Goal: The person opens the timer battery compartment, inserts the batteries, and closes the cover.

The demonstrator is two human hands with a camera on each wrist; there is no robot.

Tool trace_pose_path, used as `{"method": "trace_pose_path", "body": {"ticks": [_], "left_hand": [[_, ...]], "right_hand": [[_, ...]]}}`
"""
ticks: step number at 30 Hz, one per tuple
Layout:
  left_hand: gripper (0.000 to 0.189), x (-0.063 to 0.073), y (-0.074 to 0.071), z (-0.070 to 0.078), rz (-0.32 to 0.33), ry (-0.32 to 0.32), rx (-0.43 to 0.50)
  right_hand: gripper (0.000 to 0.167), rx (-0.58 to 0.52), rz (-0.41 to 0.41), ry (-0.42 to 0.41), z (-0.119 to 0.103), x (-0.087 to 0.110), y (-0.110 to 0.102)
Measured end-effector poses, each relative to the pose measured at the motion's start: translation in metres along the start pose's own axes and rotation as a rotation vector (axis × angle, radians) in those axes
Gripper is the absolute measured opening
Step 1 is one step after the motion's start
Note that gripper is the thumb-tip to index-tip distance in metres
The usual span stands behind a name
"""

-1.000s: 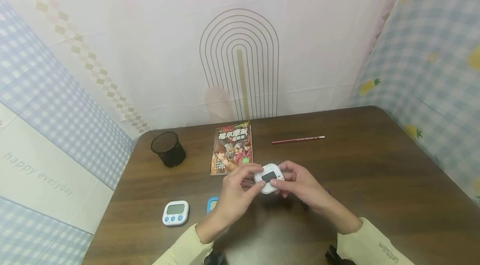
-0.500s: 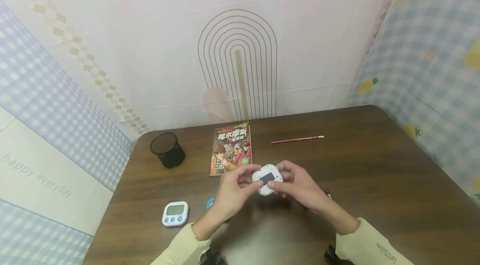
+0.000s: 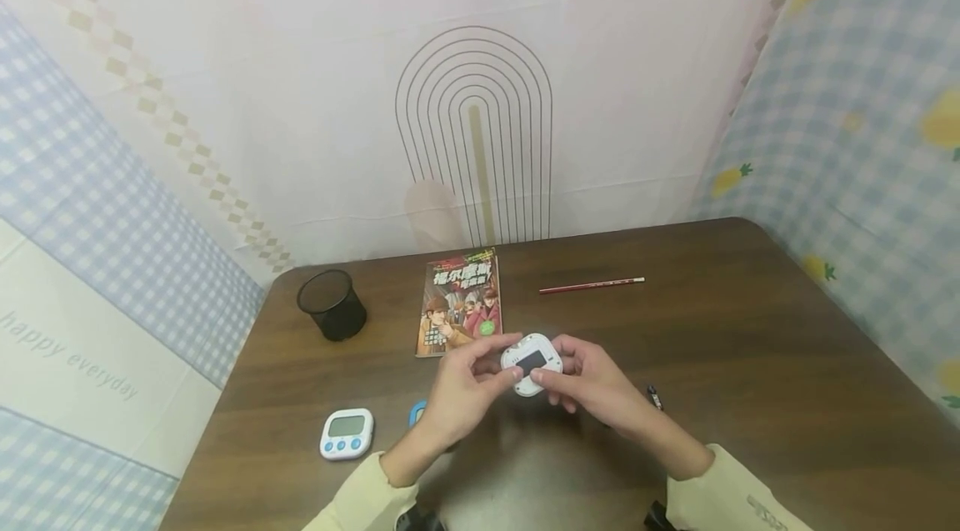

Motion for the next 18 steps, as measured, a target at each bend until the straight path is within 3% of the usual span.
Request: {"method": "trace_pose_path", "body": {"ticks": [18], "left_hand": [[0.041,-0.0008,-0.0008,-0.0001,-0.008,0.037,-0.067]], "right_hand": [[0.032,-0.012,-0.029,0.022,0.0019,0.0006,0.0018]]}}
Point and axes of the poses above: each hand's wrist, its own x-axis away from the middle knuckle, its own y-axis out of the palm, z = x × y, the point moved 4 cm from there along -x, towards the middle knuckle, and after that the axes turned 2 degrees about -y, right-handed, at the moved point
